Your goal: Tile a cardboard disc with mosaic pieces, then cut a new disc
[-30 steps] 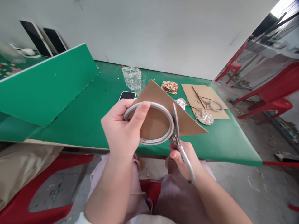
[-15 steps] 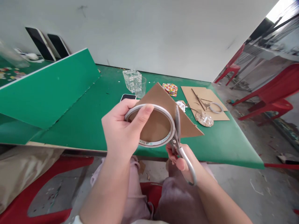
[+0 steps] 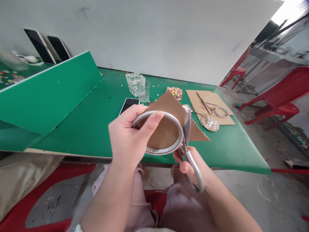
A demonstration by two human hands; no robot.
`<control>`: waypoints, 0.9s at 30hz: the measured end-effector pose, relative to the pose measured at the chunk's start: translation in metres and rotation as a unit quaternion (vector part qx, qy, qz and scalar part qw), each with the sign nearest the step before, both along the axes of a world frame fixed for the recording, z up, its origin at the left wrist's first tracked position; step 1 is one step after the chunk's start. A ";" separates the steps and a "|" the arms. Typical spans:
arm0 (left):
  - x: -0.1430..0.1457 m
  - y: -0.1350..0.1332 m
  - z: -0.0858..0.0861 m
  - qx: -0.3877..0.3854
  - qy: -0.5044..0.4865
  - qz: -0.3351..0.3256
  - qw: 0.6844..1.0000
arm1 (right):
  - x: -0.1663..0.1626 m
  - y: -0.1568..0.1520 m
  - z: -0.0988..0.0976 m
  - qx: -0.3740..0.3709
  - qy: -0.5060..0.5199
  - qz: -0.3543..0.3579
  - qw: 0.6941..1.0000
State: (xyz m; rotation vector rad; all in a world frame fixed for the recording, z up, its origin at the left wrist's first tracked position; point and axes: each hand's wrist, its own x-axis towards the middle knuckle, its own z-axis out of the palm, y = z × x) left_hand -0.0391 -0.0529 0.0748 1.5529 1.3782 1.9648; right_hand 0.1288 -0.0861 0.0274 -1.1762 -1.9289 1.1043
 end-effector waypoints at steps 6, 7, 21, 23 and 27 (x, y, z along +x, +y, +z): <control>-0.003 0.000 0.001 -0.004 0.020 0.006 1.000 | -0.004 -0.001 0.005 -0.003 -0.013 -0.037 0.999; -0.003 0.000 0.001 -0.007 0.021 0.006 1.000 | -0.004 -0.001 0.006 0.003 -0.018 -0.039 0.999; -0.008 0.001 0.003 -0.001 0.080 0.005 0.997 | 0.000 0.000 0.008 0.022 -0.072 -0.026 0.997; -0.009 0.002 0.002 -0.005 0.087 0.006 0.996 | 0.001 0.001 0.007 0.021 -0.076 -0.026 0.997; -0.010 0.002 0.002 -0.015 0.096 0.007 0.995 | 0.002 0.001 0.005 0.051 -0.073 -0.023 0.996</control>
